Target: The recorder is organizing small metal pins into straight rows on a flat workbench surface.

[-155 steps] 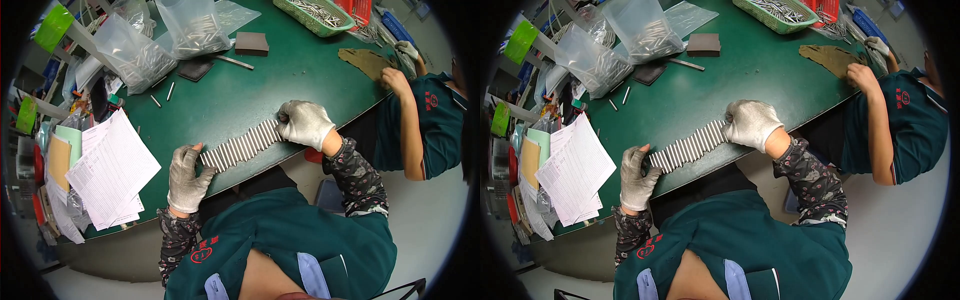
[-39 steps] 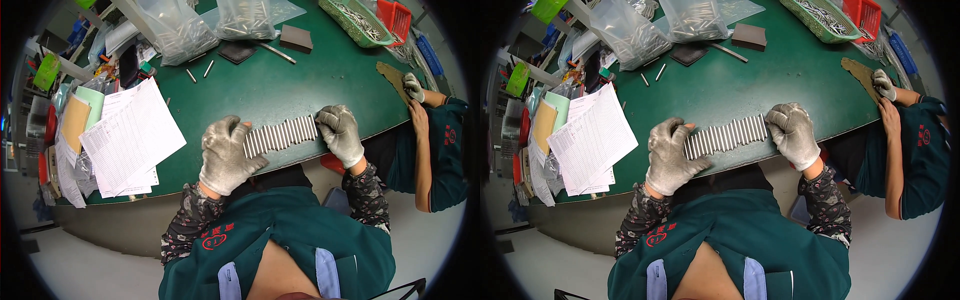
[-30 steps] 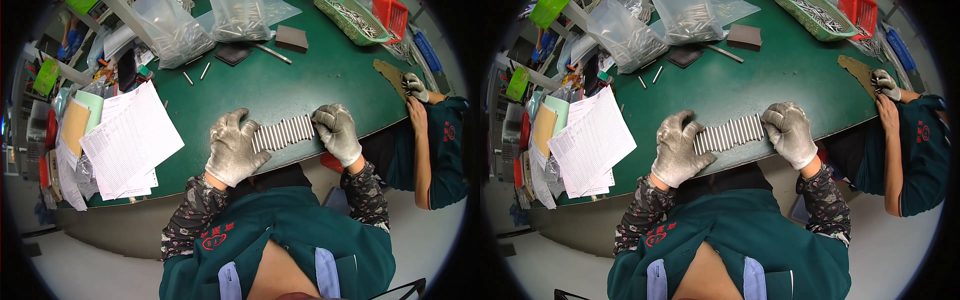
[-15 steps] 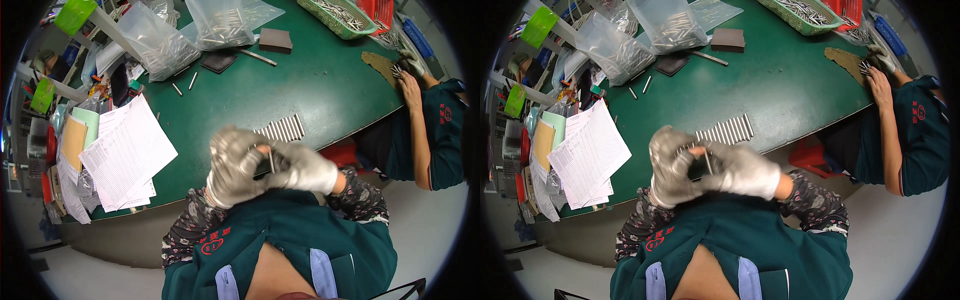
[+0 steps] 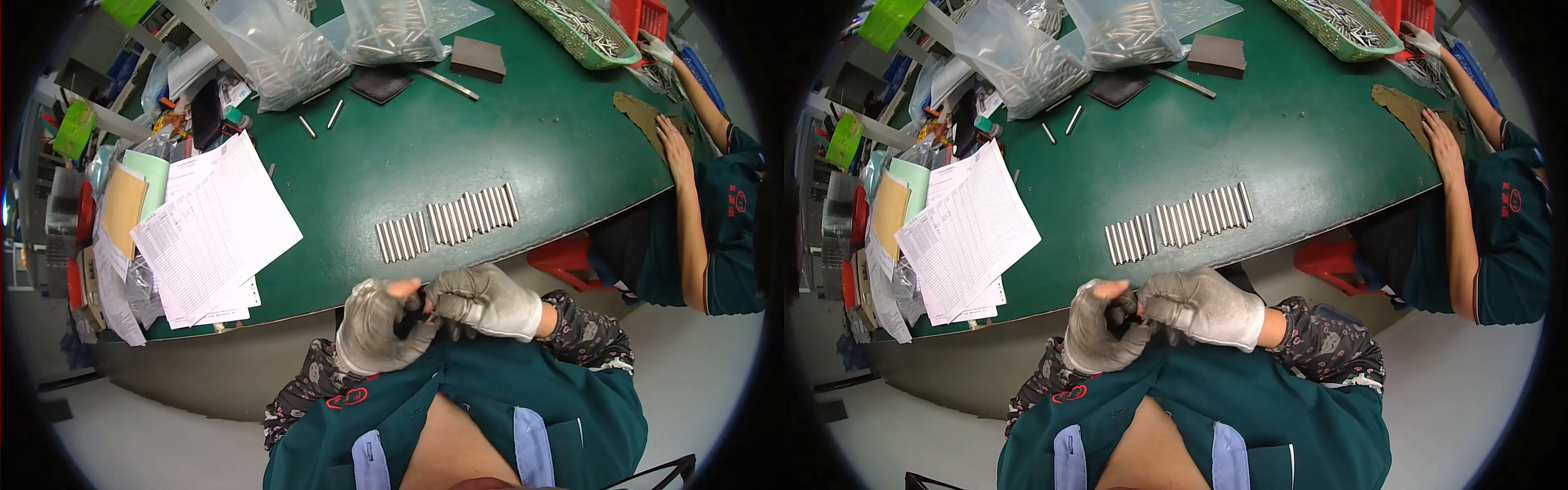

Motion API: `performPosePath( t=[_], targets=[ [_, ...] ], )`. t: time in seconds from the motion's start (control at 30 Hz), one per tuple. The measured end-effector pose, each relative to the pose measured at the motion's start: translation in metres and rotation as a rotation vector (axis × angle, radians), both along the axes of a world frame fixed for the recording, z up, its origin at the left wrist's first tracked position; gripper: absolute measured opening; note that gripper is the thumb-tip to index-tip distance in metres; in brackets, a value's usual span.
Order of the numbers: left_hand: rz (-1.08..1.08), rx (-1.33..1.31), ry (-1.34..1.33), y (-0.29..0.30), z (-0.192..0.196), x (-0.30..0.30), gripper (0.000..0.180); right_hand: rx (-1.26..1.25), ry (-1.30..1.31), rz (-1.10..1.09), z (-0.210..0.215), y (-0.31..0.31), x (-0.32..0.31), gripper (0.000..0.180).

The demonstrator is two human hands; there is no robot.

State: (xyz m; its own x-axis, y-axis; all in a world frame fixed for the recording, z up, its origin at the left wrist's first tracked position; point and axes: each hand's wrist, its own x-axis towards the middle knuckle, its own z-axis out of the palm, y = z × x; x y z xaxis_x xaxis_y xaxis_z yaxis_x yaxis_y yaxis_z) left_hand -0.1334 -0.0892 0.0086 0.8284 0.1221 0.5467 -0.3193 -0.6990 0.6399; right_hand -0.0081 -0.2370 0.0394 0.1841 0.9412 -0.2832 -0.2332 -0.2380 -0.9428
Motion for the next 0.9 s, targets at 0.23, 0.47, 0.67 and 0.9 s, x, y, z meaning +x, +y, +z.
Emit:
performPosePath(
  t=[0.23,0.47,0.67,0.9],
  targets=[
    [-0.249,-0.493,0.042,-0.006,-0.022,-0.002,0.067,0.419,-0.556,-0.181,-0.013,0.007,-0.011,0.016],
    [0.225,-0.16,0.41,0.034,0.016,-0.003,0.054,0.141,-0.35,-0.974,0.0,-0.026,0.046,0.026],
    [0.475,0.279,0.505,0.04,0.003,0.021,0.044,0.013,-0.467,-0.915,-0.005,-0.034,0.061,0.026],
    [0.448,0.085,0.384,0.066,0.002,0.012,0.024,0.018,-0.653,-0.963,-0.017,-0.049,0.083,0.024]
  ],
)
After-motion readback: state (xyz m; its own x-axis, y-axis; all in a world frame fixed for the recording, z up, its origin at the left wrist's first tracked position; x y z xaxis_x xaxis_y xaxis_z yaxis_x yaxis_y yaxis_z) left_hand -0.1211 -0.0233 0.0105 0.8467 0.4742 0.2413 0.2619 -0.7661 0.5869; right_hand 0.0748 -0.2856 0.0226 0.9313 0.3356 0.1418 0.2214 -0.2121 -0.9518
